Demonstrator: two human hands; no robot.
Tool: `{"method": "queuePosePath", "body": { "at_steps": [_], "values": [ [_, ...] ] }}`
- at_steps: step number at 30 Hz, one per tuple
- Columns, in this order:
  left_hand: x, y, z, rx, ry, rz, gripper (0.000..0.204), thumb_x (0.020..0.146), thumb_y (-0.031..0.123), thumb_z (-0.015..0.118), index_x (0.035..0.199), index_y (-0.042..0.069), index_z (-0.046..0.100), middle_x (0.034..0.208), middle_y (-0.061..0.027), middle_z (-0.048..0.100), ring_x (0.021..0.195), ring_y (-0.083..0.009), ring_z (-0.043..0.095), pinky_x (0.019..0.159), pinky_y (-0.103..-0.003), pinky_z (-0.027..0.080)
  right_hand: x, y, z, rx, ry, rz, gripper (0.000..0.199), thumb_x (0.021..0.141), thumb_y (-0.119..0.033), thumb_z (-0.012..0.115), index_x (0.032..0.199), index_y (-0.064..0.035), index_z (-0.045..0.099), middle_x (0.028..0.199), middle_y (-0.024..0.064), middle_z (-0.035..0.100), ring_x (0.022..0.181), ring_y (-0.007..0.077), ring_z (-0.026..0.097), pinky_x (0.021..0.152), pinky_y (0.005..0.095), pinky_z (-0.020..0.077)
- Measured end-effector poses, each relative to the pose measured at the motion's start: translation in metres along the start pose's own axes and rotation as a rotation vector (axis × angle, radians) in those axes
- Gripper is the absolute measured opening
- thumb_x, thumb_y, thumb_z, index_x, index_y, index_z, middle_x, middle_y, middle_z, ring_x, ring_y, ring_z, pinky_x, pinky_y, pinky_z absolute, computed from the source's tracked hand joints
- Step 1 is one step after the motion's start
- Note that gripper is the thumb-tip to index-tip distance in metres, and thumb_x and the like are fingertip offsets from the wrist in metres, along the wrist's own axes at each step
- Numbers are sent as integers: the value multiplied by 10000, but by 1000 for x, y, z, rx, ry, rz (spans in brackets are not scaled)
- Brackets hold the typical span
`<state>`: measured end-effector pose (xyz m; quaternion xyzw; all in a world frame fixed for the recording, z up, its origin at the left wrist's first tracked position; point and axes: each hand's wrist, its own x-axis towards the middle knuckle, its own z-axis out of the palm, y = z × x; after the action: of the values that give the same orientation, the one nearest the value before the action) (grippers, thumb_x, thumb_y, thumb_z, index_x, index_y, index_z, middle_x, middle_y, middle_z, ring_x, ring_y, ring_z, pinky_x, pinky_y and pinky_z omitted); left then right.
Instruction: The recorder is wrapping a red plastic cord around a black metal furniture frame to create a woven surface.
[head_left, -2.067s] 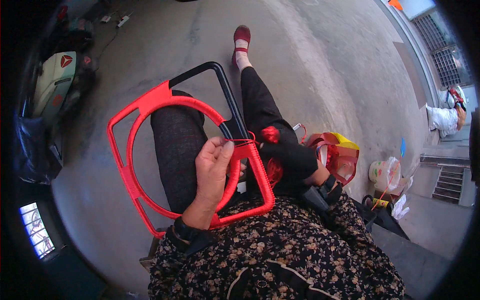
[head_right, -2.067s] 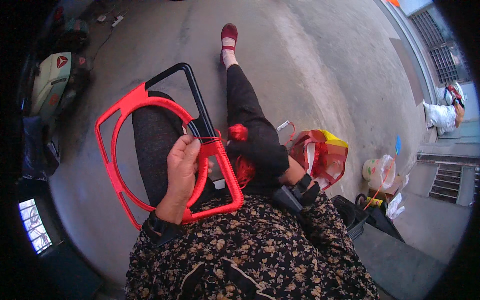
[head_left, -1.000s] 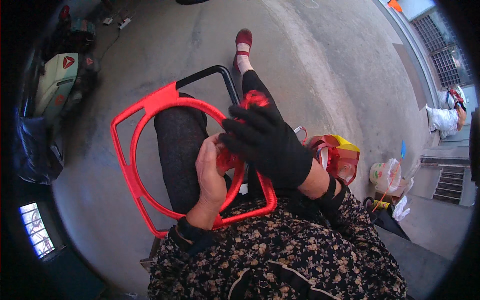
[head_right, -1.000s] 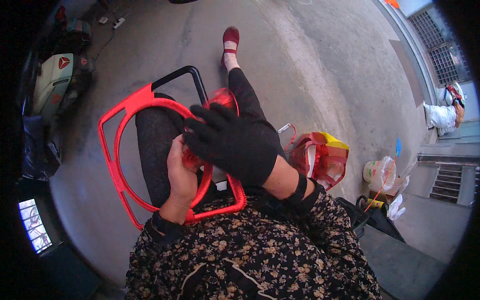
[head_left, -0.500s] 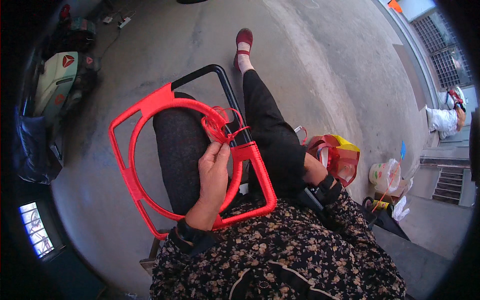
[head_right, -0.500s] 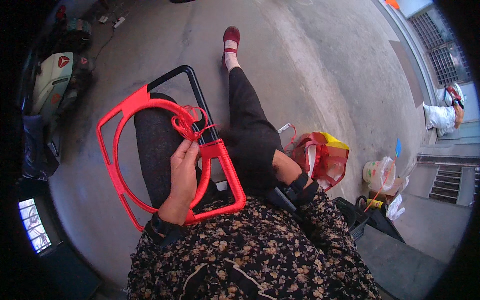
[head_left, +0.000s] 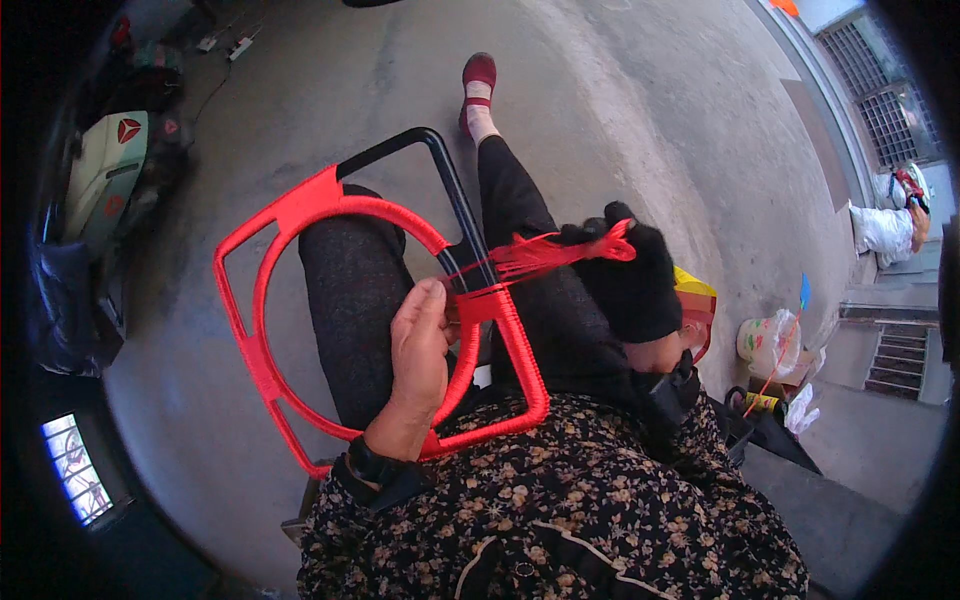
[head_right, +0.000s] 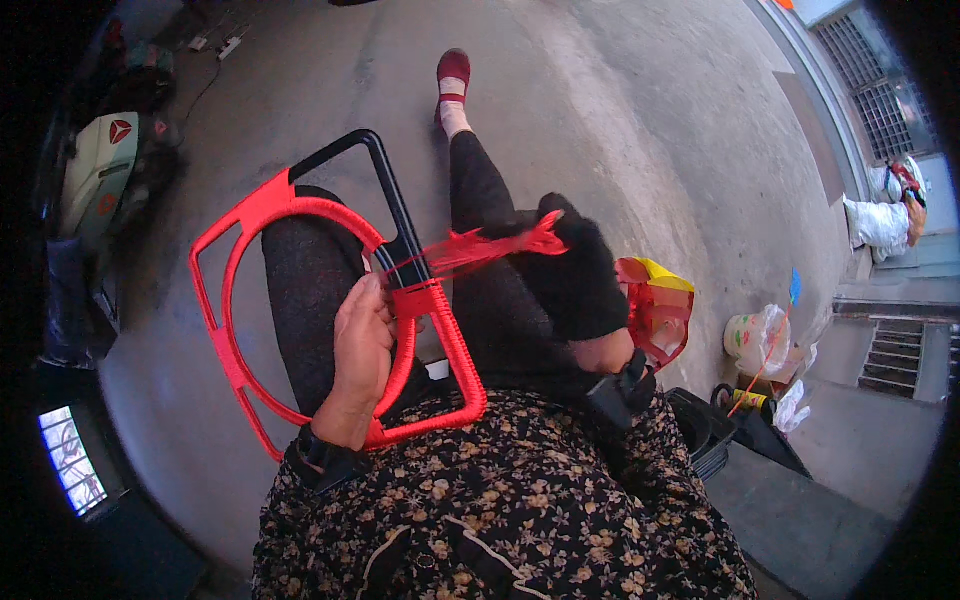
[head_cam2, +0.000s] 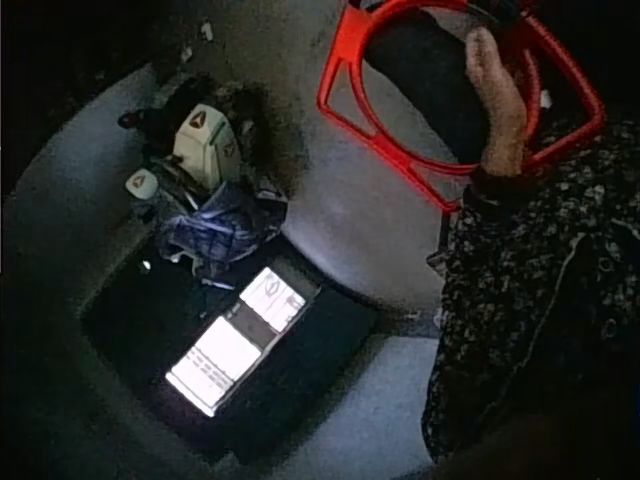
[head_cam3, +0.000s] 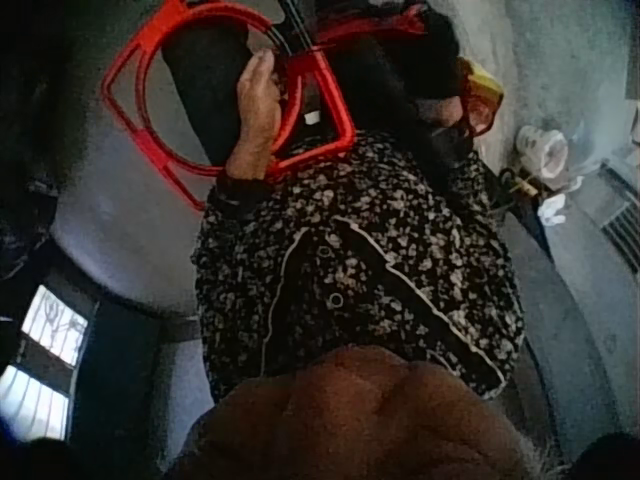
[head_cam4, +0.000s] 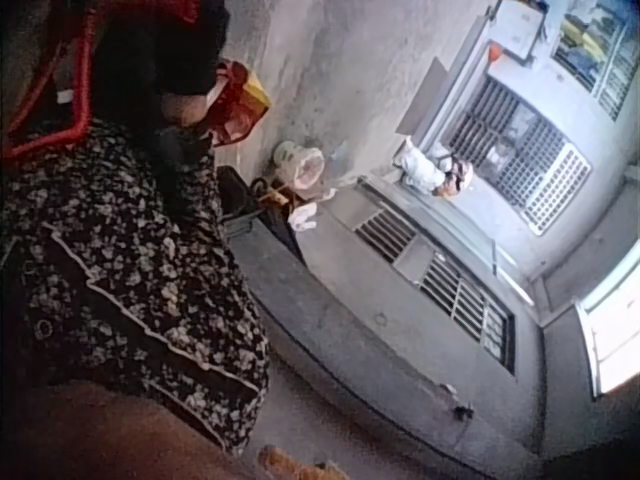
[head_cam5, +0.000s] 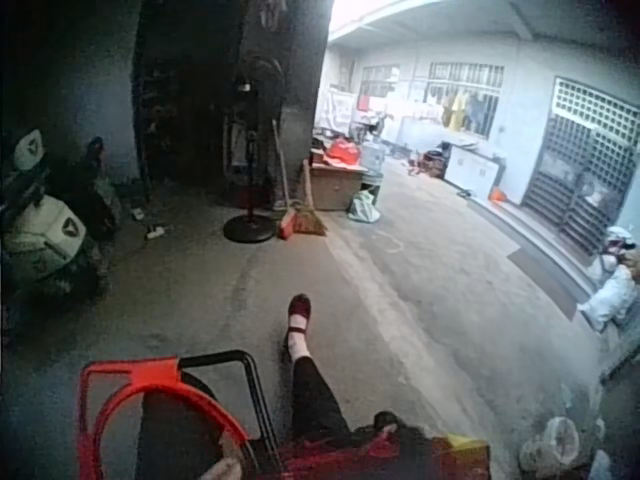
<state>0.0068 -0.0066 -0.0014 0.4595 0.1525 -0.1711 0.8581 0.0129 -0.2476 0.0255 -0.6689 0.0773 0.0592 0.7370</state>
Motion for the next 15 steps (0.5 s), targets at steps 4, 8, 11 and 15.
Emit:
{"method": "queuePosePath", "body": {
  "at_steps": [4, 8, 11, 15],
  "values": [
    [-2, 2, 2, 39, -49, 22, 239, 960, 176, 486, 1147, 29, 510, 1005, -58, 627, 835, -116, 617, 693, -259, 513, 0, 8, -32, 193, 136, 37, 404, 830, -103, 613, 1218, -27, 529, 1088, 78, 586, 998, 186, 550, 877, 304, 432],
    [-2, 2, 6, 9, -90, 58, 252, 928, 104, 535, 1157, 8, 493, 1023, -78, 626, 859, -129, 627, 720, -275, 537, -8, 13, -79, 345, 262, 11, 408, 832, -105, 614, 1223, -26, 526, 1085, 72, 587, 996, 176, 553, 879, 297, 435],
    [-4, 2, 5, -2, -74, 71, 247, 906, 65, 570, 1130, -9, 496, 993, -86, 629, 830, -123, 627, 711, -262, 539, -14, -4, -81, 416, 237, 19, 412, 833, -107, 614, 1227, -25, 524, 1083, 68, 588, 994, 168, 555, 881, 292, 438],
    [-3, -1, 0, 1, -76, 59, 234, 896, 51, 586, 1105, -7, 499, 966, -90, 637, 801, -129, 633, 697, -261, 543, -16, -14, -45, 425, 15, 193, 417, 835, -109, 615, 1232, -24, 521, 1081, 62, 589, 992, 157, 557, 882, 285, 441]
  ]
}}
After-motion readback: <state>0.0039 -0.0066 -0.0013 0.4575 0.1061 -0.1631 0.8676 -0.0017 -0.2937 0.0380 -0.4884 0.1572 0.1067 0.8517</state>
